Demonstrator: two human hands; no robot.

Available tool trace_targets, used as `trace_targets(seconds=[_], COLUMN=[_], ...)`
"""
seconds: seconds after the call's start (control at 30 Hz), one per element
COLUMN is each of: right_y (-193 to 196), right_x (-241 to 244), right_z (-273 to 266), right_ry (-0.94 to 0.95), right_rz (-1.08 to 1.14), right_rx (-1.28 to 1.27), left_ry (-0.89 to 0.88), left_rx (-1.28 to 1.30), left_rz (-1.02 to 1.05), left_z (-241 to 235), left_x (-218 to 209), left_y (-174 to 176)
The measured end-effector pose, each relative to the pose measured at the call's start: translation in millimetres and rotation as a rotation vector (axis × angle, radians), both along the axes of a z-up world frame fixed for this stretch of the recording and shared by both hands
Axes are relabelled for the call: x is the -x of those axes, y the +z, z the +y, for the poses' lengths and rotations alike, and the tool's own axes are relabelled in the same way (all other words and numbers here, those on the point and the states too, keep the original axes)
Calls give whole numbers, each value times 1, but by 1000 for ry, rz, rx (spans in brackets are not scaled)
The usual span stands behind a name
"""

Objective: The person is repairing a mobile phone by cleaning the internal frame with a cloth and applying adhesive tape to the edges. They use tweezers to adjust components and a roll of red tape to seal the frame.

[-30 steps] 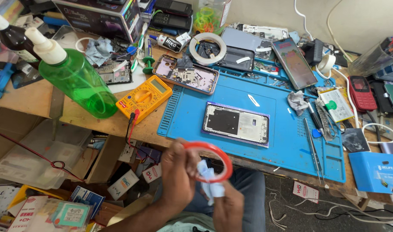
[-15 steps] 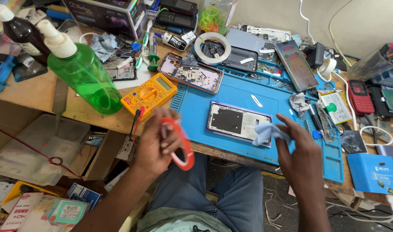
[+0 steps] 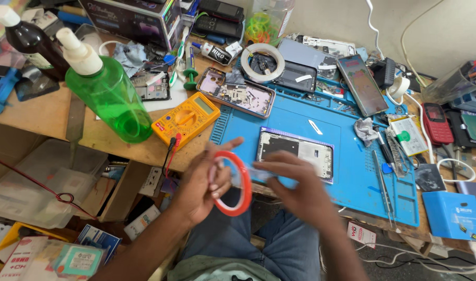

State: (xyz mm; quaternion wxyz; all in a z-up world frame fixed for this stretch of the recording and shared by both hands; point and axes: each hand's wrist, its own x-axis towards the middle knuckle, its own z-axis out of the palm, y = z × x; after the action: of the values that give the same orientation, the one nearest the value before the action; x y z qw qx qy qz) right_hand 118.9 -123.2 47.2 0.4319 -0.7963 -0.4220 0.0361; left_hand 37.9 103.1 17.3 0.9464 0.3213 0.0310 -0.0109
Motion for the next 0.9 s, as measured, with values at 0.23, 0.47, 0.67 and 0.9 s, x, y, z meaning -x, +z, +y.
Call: trace_targets(seconds=[0.23,0.47,0.67,0.9], right_y=[27,8,-16,-16], right_x=[-28,51,73,61], right_z=[-94,-44,7,-11], right_ry=[-751,-611,-458,-432], right_rz=[-524,-101,337,273], right_rx=[481,-126,-402,-235], left_ry=[297,283,314,331], left_rx=[112,160,49,-451], left_rz=[17,32,-53,-262], left_z=[0,-38,-60,-46], left_x=[7,-12,-13,-9], left_y=[-12,-8,-13,-21])
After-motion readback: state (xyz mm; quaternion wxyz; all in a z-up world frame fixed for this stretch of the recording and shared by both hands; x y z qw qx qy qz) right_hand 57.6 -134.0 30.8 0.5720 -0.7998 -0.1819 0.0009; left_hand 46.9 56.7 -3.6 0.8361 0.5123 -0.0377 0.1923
